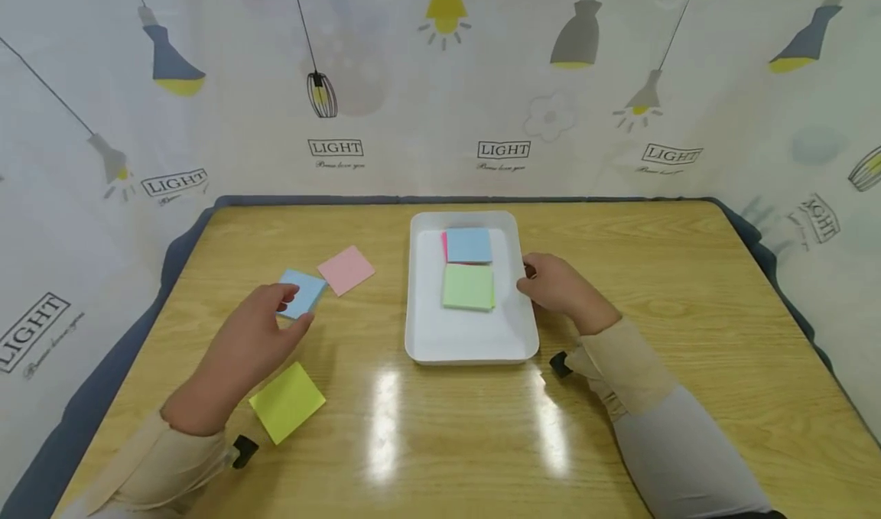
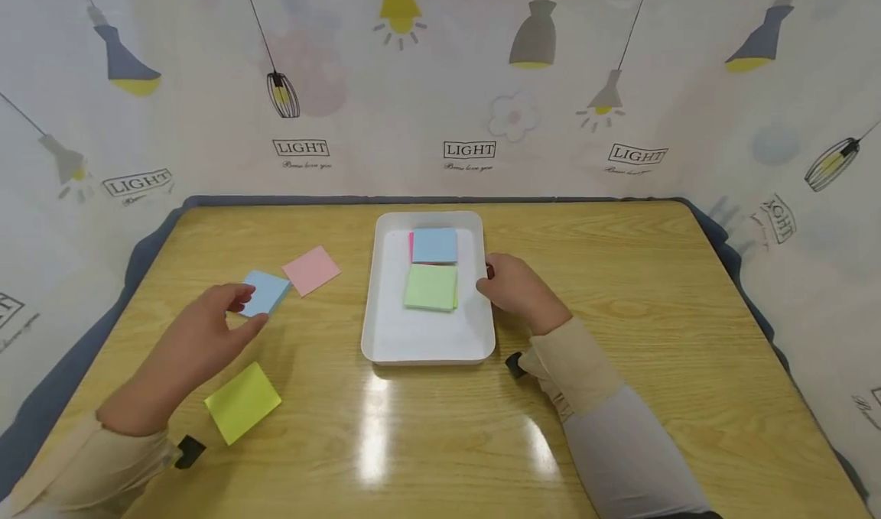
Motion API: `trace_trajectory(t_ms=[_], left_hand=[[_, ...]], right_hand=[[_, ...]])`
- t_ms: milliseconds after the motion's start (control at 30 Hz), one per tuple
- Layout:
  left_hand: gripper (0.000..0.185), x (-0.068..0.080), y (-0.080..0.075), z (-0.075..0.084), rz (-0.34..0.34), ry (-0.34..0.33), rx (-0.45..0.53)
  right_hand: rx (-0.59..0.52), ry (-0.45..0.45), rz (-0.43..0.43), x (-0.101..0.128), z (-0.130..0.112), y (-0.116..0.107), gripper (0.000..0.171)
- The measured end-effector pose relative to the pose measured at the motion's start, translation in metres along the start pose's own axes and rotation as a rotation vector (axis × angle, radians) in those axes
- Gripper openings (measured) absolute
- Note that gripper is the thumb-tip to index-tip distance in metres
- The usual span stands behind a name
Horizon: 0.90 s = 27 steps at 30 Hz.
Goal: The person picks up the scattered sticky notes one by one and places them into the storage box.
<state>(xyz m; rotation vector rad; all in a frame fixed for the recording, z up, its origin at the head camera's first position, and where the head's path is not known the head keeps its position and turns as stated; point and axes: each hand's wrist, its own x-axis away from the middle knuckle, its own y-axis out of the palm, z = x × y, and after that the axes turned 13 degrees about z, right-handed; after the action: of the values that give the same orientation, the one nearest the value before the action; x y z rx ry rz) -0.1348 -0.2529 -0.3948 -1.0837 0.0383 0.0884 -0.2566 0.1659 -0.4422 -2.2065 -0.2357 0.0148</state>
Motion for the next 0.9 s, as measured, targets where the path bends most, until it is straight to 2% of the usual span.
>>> trace_trajectory(t_ms=[133,333,433,533,700,900], left_hand=[[0.063,0.005,0.002,-0.013,-0.046,0.014,-0.048],[0.08,0.014,0.008,-0.034,-0.21,-0.028,-0.111],[0.086,0.018,0.012,-0.04,-0.261,-0.026,-0.139],[0.088,0.022,0.014,-0.042,-0.282,-0.007,-0.152],[0.096,0.028,0.018,-0.041,-0.278,0.027,-0.199],[0.096,0.034,0.021,-0.037,-0.282,0.028,-0.243]], right_hand=[[-0.01,0.012,-0.002,0.001,0.0,-0.001,0.028],[0.0,0.007,-0.007,0.001,-0.001,-0.003,0.03],[0.01,0.006,-0.001,0.0,-0.001,-0.003,0.031],[0.011,0.008,-0.002,-0.001,-0.001,-0.004,0.033],[0.018,0.007,0.0,-0.001,-0.001,-0.003,0.034],[0.02,-0.005,0.004,-0.003,0.002,0.0,0.03]])
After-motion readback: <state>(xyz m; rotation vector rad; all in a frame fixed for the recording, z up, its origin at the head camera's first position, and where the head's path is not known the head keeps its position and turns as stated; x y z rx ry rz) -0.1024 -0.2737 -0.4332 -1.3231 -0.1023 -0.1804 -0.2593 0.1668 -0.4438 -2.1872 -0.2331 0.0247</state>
